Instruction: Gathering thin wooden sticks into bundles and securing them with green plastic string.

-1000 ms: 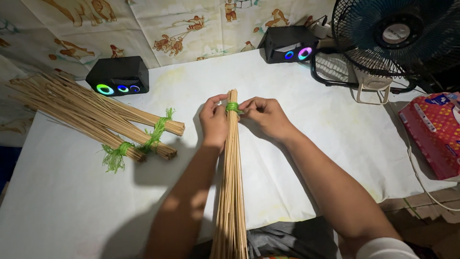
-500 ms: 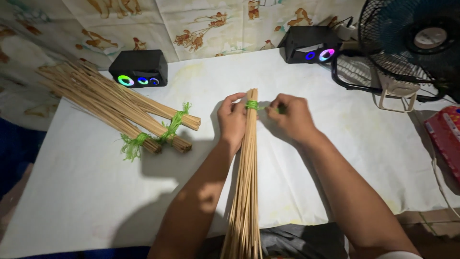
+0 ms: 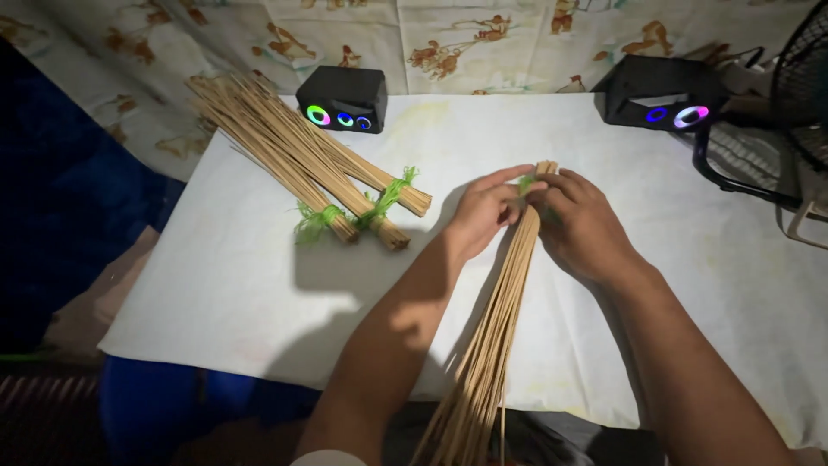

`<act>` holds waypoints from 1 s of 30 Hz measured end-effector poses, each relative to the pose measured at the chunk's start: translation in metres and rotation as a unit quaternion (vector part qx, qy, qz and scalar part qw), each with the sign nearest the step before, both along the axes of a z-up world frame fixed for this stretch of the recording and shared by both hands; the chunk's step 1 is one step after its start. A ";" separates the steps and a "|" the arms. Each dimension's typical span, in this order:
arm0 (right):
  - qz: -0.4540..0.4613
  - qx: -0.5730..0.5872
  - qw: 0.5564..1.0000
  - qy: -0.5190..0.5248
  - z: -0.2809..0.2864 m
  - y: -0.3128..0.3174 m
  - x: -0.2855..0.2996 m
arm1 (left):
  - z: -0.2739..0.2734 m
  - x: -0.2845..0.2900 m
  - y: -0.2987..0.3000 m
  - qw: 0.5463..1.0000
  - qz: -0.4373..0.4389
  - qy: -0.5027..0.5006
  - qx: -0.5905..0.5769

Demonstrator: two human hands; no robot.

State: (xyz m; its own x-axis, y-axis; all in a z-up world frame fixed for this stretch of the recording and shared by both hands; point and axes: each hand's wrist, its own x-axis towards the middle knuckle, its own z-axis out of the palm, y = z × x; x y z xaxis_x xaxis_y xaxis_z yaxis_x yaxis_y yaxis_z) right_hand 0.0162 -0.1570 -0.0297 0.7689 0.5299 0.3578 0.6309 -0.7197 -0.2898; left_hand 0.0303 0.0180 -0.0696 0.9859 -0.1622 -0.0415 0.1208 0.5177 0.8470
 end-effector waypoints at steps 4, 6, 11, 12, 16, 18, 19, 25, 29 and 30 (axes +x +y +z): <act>-0.034 -0.023 0.998 -0.050 -0.004 -0.003 -0.002 | 0.025 -0.015 0.006 0.999 -0.029 -0.015 0.007; -0.031 -0.030 0.994 -0.097 0.014 0.004 -0.007 | 0.029 -0.014 0.006 1.000 -0.027 0.009 -0.005; -0.098 -0.019 0.989 -0.112 -0.001 -0.036 0.021 | 0.019 -0.007 0.007 0.997 0.016 0.063 -0.031; -0.110 0.004 0.989 -0.098 0.002 -0.049 0.025 | 0.015 -0.004 0.008 0.995 0.031 0.080 -0.043; -0.145 0.069 0.976 -0.149 0.025 -0.071 0.021 | 0.023 -0.008 0.009 0.996 0.007 0.079 -0.044; -0.208 0.143 0.960 -0.126 0.036 -0.078 0.016 | 0.021 -0.007 0.007 0.998 0.001 0.068 0.000; -0.215 0.140 0.958 -0.126 0.034 -0.086 0.017 | 0.018 -0.008 0.005 0.998 -0.006 0.069 -0.001; -0.210 0.117 0.958 -0.157 0.002 -0.108 0.038 | -0.010 0.003 0.002 0.981 -0.086 -0.112 0.136; -0.190 0.047 0.972 -0.133 0.005 -0.079 0.030 | 0.052 -0.043 -0.030 0.916 0.100 -0.166 0.351; -0.176 0.049 0.978 -0.104 0.013 -0.065 0.020 | 0.064 -0.049 -0.035 0.889 0.160 -0.271 0.333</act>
